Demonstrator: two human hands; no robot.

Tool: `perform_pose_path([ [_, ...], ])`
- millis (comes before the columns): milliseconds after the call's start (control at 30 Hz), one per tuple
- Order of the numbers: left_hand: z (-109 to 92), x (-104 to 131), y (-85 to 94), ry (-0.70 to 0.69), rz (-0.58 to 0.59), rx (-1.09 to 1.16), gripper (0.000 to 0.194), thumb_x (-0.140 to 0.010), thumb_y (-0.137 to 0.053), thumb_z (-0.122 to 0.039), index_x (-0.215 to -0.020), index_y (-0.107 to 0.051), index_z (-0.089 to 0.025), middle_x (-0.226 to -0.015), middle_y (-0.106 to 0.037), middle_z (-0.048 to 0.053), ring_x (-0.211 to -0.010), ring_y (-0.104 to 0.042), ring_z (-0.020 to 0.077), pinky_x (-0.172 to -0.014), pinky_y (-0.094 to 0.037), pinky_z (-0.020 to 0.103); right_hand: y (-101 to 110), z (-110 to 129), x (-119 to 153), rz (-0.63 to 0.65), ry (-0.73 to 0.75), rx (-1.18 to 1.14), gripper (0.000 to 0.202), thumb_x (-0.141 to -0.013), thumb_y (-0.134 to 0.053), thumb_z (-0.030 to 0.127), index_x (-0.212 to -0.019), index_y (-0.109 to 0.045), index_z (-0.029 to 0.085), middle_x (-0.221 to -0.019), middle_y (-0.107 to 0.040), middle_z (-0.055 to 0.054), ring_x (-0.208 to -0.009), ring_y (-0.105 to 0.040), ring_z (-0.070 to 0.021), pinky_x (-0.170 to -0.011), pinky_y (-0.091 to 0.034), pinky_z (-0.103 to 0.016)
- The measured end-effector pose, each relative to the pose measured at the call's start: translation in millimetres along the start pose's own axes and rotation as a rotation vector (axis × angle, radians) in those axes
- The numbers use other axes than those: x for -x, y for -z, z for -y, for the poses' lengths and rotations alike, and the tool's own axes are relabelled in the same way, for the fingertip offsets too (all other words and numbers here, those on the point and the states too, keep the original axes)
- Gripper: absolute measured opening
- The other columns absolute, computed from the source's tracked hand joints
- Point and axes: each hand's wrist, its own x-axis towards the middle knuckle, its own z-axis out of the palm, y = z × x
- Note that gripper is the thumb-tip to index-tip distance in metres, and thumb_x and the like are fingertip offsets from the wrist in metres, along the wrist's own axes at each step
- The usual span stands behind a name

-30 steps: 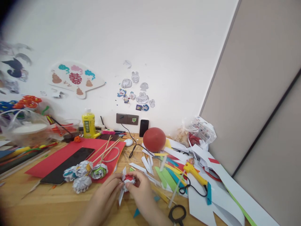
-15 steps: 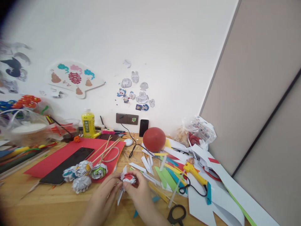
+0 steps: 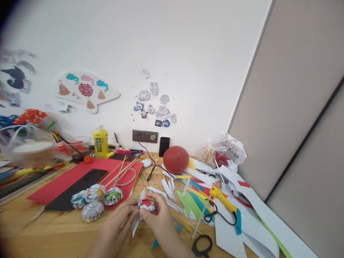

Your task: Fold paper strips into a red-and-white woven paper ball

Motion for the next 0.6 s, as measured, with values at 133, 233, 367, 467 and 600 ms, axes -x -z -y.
perform_pose_path([
  [133,-1,3,1.7,-0.041,0.025,-0.011,0.018,-0.087,-0.045,-0.023,-0.087,-0.062,-0.021,-0.098,-0.069,0.01,-0.092,-0.066,0.0192,-0.082,-0.053,0.027,0,4,-2,-0.053,-0.024,-0.004,0.036,-0.059,-0.071,0.023,-0.093,-0.06,0.018,-0.088,-0.064,-0.005,-0.083,-0.061,-0.0223,-0.066,-0.051,-0.031],
  [233,-3,5,2.5,-0.027,0.018,-0.01,0.018,-0.087,-0.045,-0.023,-0.091,-0.062,-0.021,-0.101,-0.069,0.01,-0.094,-0.065,0.0199,-0.083,-0.053,0.028,1,11,-2,-0.073,0.042,0.015,0.035,-0.057,-0.071,0.019,-0.091,-0.061,0.02,-0.097,-0.061,-0.005,-0.083,-0.06,-0.0212,-0.068,-0.052,-0.031],
  [367,-7,3,3.0,0.008,-0.03,0.018,0.018,-0.086,-0.046,-0.023,-0.093,-0.062,-0.022,-0.099,-0.069,0.008,-0.093,-0.065,0.0196,-0.082,-0.053,0.028,0,16,0,-0.05,0.093,0.02,0.032,-0.061,-0.068,0.021,-0.092,-0.061,0.019,-0.102,-0.059,-0.007,-0.087,-0.06,-0.0217,-0.072,-0.051,-0.032],
  [467,-10,1,3.7,0.068,-0.019,0.055,0.017,-0.086,-0.045,-0.023,-0.088,-0.062,-0.022,-0.097,-0.069,0.008,-0.091,-0.065,0.0192,-0.081,-0.053,0.028,0,13,1,-0.035,0.078,0.026,0.031,-0.063,-0.068,0.026,-0.093,-0.061,0.019,-0.103,-0.059,-0.008,-0.089,-0.06,-0.0231,-0.072,-0.051,-0.033],
  [600,-9,-1,3.8,0.109,-0.024,0.071,0.017,-0.086,-0.046,-0.024,-0.081,-0.061,-0.021,-0.094,-0.068,0.008,-0.089,-0.065,0.0201,-0.078,-0.054,0.029,-1,5,1,-0.02,0.081,-0.019,0.045,-0.058,-0.075,0.03,-0.098,-0.058,0.019,-0.104,-0.061,-0.009,-0.089,-0.06,-0.024,-0.074,-0.05,-0.034],
])
